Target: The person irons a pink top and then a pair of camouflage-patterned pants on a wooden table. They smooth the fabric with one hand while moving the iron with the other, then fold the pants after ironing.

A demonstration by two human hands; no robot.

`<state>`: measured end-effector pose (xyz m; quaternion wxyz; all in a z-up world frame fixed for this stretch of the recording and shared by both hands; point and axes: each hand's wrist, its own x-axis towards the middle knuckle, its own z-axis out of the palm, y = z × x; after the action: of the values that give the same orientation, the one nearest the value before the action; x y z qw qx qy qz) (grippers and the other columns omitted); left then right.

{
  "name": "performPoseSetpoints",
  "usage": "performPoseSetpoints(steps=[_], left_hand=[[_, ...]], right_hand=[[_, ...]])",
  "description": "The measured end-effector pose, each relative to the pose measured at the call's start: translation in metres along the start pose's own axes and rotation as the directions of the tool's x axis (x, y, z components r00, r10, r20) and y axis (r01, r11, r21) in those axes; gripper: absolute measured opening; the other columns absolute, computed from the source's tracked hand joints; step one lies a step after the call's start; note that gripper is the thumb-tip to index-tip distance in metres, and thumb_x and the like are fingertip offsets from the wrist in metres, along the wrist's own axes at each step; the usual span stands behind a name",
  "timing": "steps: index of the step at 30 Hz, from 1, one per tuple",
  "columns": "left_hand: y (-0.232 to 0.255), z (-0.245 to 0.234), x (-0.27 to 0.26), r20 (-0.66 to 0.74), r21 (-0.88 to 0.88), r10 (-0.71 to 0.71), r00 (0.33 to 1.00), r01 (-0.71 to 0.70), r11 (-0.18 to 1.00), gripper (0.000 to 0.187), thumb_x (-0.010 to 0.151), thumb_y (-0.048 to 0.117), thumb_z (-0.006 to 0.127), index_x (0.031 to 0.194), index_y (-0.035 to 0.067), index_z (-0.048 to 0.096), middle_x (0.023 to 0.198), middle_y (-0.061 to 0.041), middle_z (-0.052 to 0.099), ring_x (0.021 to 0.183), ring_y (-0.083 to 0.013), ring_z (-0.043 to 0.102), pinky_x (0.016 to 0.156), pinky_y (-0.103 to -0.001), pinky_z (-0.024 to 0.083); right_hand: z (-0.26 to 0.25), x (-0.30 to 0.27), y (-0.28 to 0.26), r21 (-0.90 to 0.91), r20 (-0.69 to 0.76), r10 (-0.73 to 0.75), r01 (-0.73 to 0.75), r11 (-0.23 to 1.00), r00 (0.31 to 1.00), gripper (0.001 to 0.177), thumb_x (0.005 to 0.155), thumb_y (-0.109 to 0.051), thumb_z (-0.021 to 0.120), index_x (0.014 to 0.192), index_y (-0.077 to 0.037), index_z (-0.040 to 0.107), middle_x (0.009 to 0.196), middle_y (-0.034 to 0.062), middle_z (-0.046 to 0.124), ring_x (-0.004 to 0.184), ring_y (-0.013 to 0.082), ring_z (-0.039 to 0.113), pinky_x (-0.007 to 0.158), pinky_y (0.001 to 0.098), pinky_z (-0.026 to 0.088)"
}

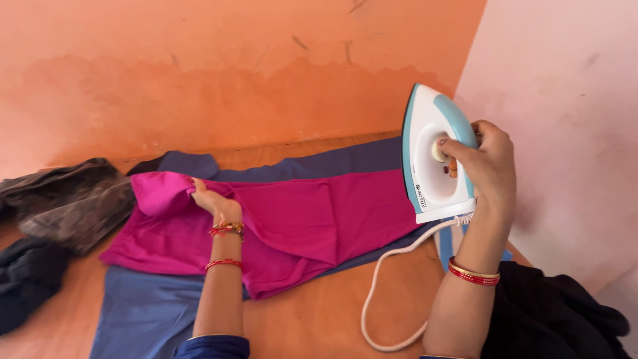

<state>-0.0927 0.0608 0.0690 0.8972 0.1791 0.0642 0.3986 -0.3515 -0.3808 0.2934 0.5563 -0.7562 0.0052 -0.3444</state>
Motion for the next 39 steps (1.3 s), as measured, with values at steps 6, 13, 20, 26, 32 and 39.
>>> performPoseSetpoints(steps=[6,13,20,26,32,39], left_hand=[[-0.153,0.112,-0.120,0.360,-0.010,-0.128,0.924,0.141,0.990,0.021,0.103,0.035,0.055,0.088,0.023,0.046,0.081,0.009,0.038,0.071,-0.0077,0.037,0.064,-0.028,0.034],[-0.301,0.167,-0.333,0.589,0.499,-0.774,-0.231,-0.650,0.574,0.036,0.093,0.027,0.067,0.123,0.007,0.071,0.125,-0.014,0.066,0.117,-0.0303,0.061,0.096,-0.042,0.047],[-0.234,0.091,-0.309,0.817,0.405,-0.566,-0.111,-0.588,0.700,0.036,0.093,0.026,0.068,0.124,0.006,0.072,0.127,-0.018,0.071,0.120,-0.0324,0.066,0.102,-0.041,0.052],[-0.154,0.043,-0.184,0.822,0.372,-0.567,0.061,-0.811,0.451,0.040,0.089,0.016,0.070,0.126,0.003,0.066,0.127,-0.020,0.067,0.121,-0.0374,0.062,0.103,-0.044,0.049],[-0.154,0.015,-0.100,0.666,0.532,-0.643,0.378,-0.845,0.055,0.037,0.091,0.015,0.065,0.128,0.013,0.068,0.133,-0.012,0.065,0.125,-0.0345,0.056,0.108,-0.049,0.043],[-0.169,0.015,-0.095,0.766,0.377,-0.508,0.393,-0.916,-0.140,0.019,0.086,0.004,0.065,0.099,0.015,0.073,0.108,-0.002,0.067,0.113,-0.0221,0.059,0.100,-0.054,0.036]], right_hand=[[-0.022,0.002,0.012,-0.109,-0.213,-0.033,0.010,0.994,0.977,0.024,0.081,-0.006,0.078,0.094,0.008,0.063,0.072,0.0147,0.067,0.051,0.0151,0.061,0.045,0.0289,0.046],[-0.055,-0.008,0.016,-0.184,-0.313,-0.094,0.036,0.982,0.945,0.027,0.084,-0.006,0.080,0.096,0.010,0.062,0.077,0.0145,0.068,0.057,0.0143,0.064,0.048,0.0289,0.049],[-0.054,-0.010,0.012,-0.312,-0.307,-0.093,-0.008,0.950,0.947,0.028,0.083,-0.006,0.080,0.097,0.009,0.062,0.075,0.0167,0.067,0.056,0.0152,0.066,0.048,0.0297,0.052],[-0.030,0.020,0.045,-0.101,-0.061,-0.005,-0.002,0.995,0.998,0.025,0.081,-0.004,0.078,0.093,0.009,0.061,0.073,0.0149,0.066,0.052,0.0159,0.061,0.045,0.0327,0.047],[0.021,0.049,0.084,0.029,0.294,0.144,-0.160,0.987,0.945,0.022,0.076,-0.005,0.076,0.090,0.004,0.062,0.070,0.0113,0.068,0.053,0.0156,0.063,0.043,0.0327,0.050],[0.093,0.041,0.099,-0.262,0.573,0.325,-0.207,0.943,0.753,0.027,0.081,-0.013,0.079,0.091,0.008,0.065,0.068,0.0141,0.068,0.050,0.0179,0.062,0.046,0.0337,0.050]])
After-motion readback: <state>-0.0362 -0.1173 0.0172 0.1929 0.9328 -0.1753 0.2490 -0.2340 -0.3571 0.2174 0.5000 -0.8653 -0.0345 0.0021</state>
